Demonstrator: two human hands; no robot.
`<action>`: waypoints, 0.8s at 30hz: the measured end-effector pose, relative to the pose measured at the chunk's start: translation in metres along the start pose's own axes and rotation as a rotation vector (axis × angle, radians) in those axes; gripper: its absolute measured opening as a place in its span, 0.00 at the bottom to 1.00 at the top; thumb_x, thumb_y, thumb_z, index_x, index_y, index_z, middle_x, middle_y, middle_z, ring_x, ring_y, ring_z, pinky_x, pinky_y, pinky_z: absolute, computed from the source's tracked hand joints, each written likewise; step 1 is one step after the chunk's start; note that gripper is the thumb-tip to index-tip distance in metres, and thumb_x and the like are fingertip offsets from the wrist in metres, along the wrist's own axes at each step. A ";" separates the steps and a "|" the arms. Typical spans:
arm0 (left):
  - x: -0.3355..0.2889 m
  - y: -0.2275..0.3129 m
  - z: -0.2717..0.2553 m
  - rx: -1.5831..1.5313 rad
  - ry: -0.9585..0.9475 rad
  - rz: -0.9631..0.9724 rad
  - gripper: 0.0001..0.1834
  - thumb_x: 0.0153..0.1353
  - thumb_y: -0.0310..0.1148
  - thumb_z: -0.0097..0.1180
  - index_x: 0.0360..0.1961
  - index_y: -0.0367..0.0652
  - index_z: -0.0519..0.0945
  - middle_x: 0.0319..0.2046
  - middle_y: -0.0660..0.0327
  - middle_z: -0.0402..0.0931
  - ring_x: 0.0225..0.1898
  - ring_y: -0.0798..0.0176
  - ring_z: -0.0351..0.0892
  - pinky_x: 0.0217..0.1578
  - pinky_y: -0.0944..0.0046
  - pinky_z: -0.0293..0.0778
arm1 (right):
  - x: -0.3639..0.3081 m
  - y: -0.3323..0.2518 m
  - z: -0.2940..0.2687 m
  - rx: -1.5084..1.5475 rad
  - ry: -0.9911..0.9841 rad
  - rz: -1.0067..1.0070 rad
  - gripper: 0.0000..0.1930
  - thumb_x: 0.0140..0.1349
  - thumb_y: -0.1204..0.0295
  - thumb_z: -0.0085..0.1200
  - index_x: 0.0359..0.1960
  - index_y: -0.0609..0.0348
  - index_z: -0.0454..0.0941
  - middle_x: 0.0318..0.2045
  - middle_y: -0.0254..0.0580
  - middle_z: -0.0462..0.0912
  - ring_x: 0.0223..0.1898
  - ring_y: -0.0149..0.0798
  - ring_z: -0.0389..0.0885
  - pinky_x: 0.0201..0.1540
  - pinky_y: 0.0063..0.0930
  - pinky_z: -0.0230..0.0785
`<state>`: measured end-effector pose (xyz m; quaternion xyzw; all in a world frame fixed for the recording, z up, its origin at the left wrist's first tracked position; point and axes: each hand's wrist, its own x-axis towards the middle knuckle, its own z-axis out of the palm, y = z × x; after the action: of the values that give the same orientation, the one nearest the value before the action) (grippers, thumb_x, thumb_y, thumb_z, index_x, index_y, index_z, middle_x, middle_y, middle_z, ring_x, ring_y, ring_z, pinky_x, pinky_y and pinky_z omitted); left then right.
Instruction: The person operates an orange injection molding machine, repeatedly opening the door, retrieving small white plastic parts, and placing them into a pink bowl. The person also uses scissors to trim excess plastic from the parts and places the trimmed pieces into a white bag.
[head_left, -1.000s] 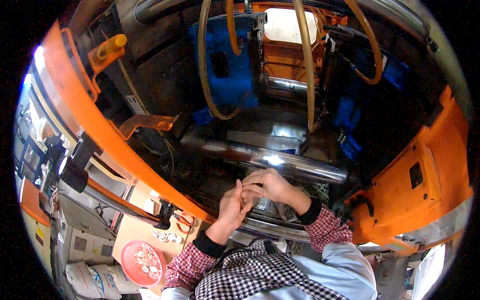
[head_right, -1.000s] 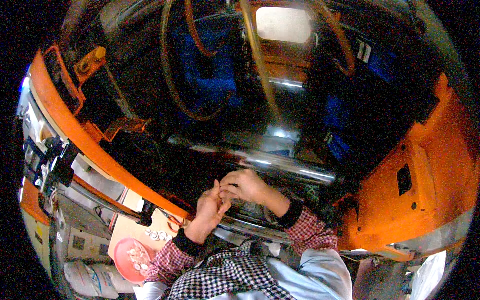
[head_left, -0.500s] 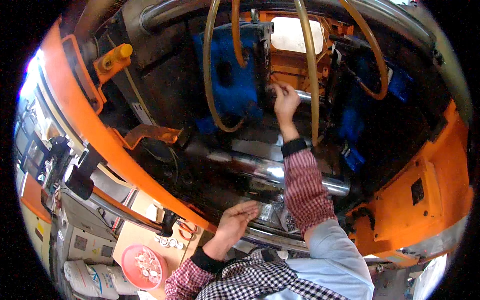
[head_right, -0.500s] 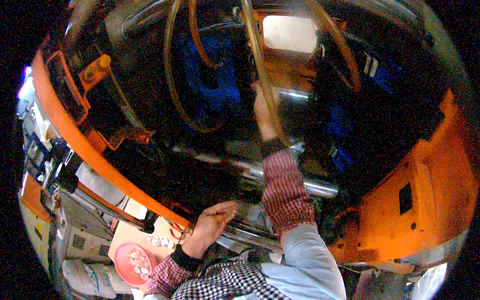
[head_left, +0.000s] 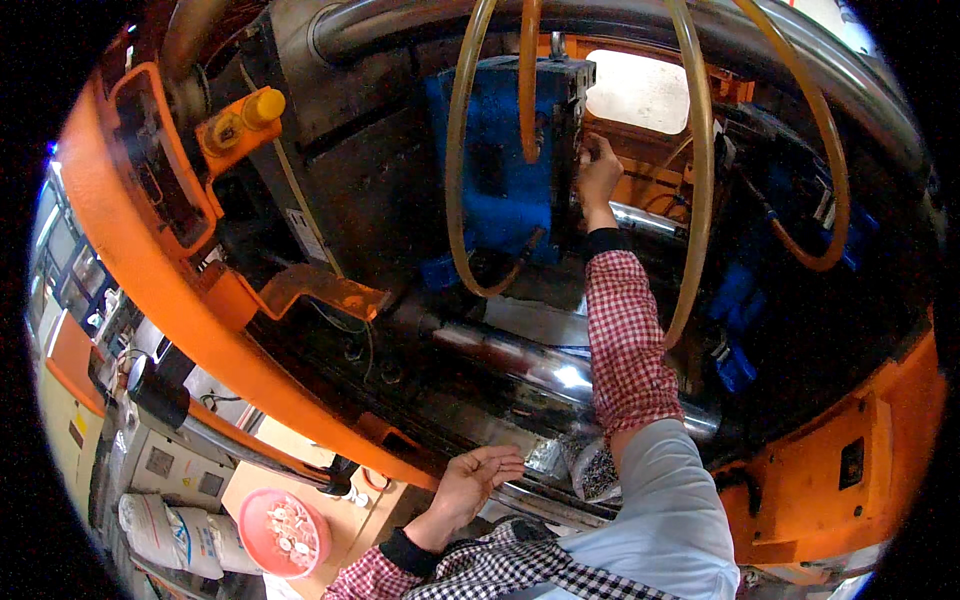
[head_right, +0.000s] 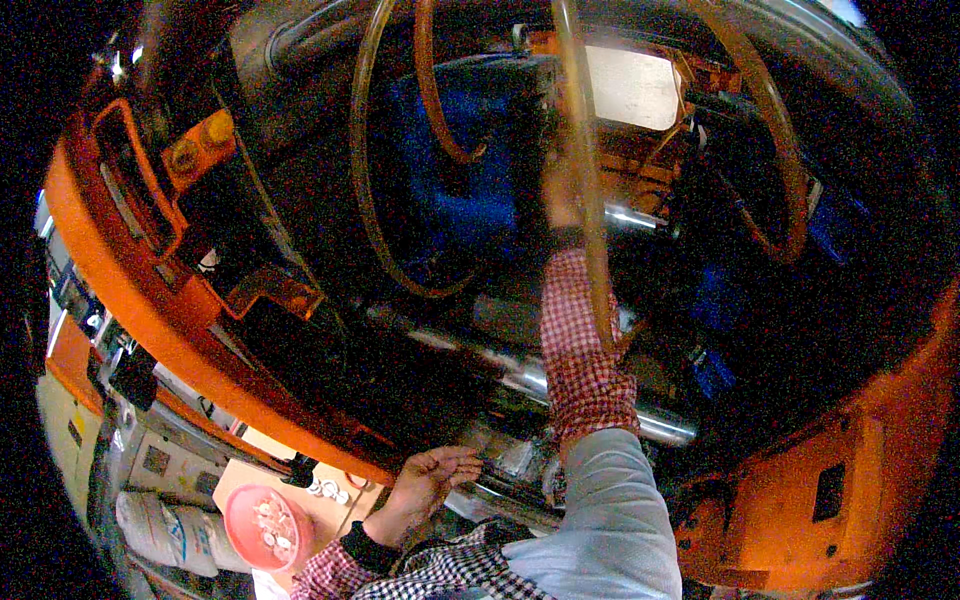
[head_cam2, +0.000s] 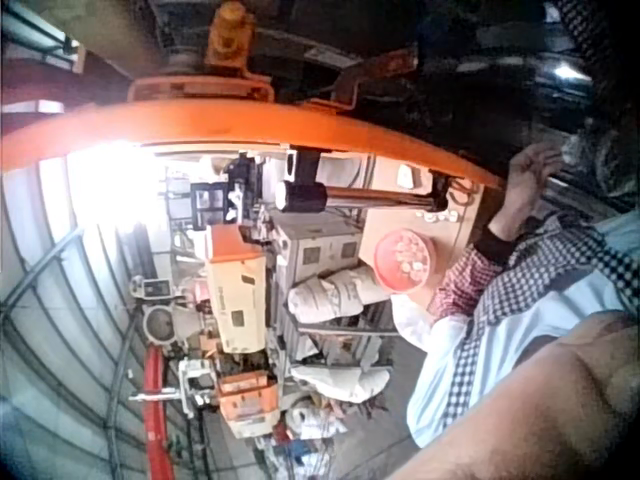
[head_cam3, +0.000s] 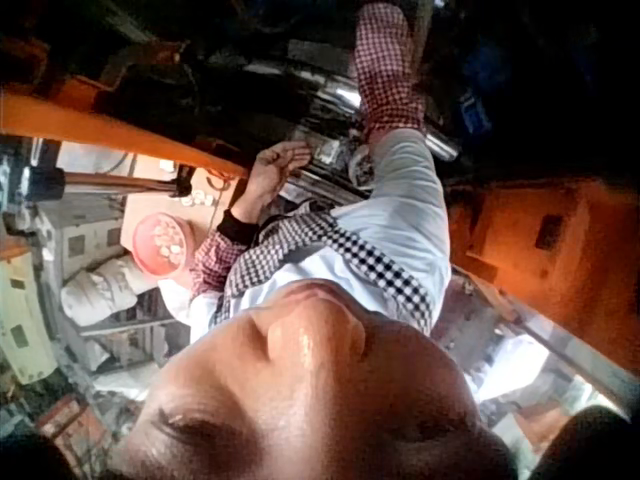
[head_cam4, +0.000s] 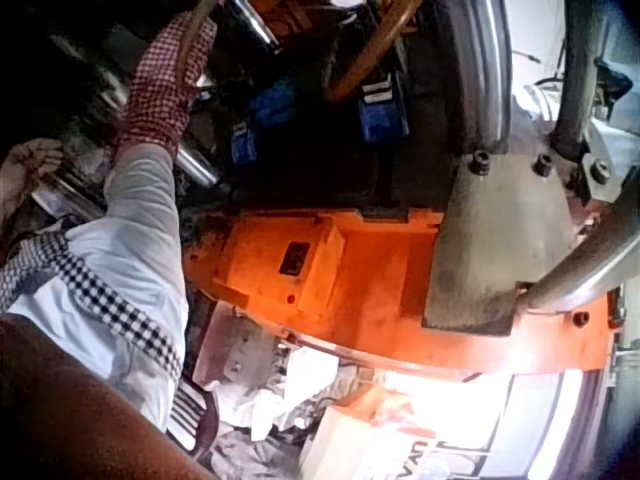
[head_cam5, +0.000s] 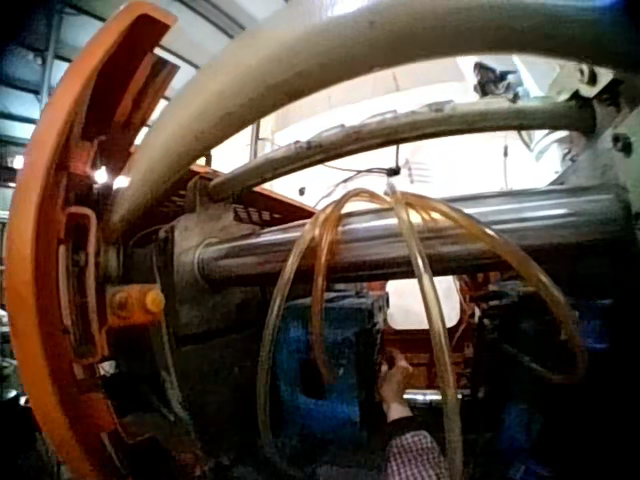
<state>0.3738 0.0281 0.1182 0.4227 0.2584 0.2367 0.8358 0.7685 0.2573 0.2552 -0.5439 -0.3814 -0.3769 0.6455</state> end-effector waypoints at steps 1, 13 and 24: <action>0.001 -0.001 -0.001 -0.006 -0.006 0.003 0.14 0.63 0.24 0.37 0.47 0.28 0.68 0.41 0.50 0.71 0.43 0.58 0.72 0.47 0.62 0.69 | 0.000 0.002 -0.001 -0.024 0.005 -0.009 0.13 0.47 0.78 0.55 0.38 0.59 0.77 0.30 0.54 0.79 0.34 0.52 0.78 0.37 0.37 0.69; 0.001 -0.001 0.002 0.030 0.056 -0.037 0.13 0.63 0.23 0.38 0.46 0.28 0.69 0.41 0.51 0.72 0.43 0.59 0.72 0.47 0.64 0.69 | 0.009 -0.005 -0.008 -0.179 -0.190 -0.002 0.20 0.46 0.77 0.54 0.45 0.60 0.73 0.28 0.53 0.79 0.32 0.53 0.78 0.37 0.40 0.68; 0.003 0.001 -0.002 -0.069 0.104 0.070 0.13 0.62 0.22 0.39 0.46 0.29 0.66 0.41 0.48 0.72 0.46 0.56 0.72 0.49 0.65 0.69 | -0.020 -0.031 -0.037 0.186 -0.401 0.387 0.23 0.49 0.84 0.43 0.51 0.69 0.63 0.41 0.54 0.74 0.43 0.43 0.73 0.45 0.27 0.64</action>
<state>0.3740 0.0320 0.1175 0.3894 0.2783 0.2962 0.8265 0.7352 0.2182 0.2454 -0.6087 -0.4235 -0.0954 0.6640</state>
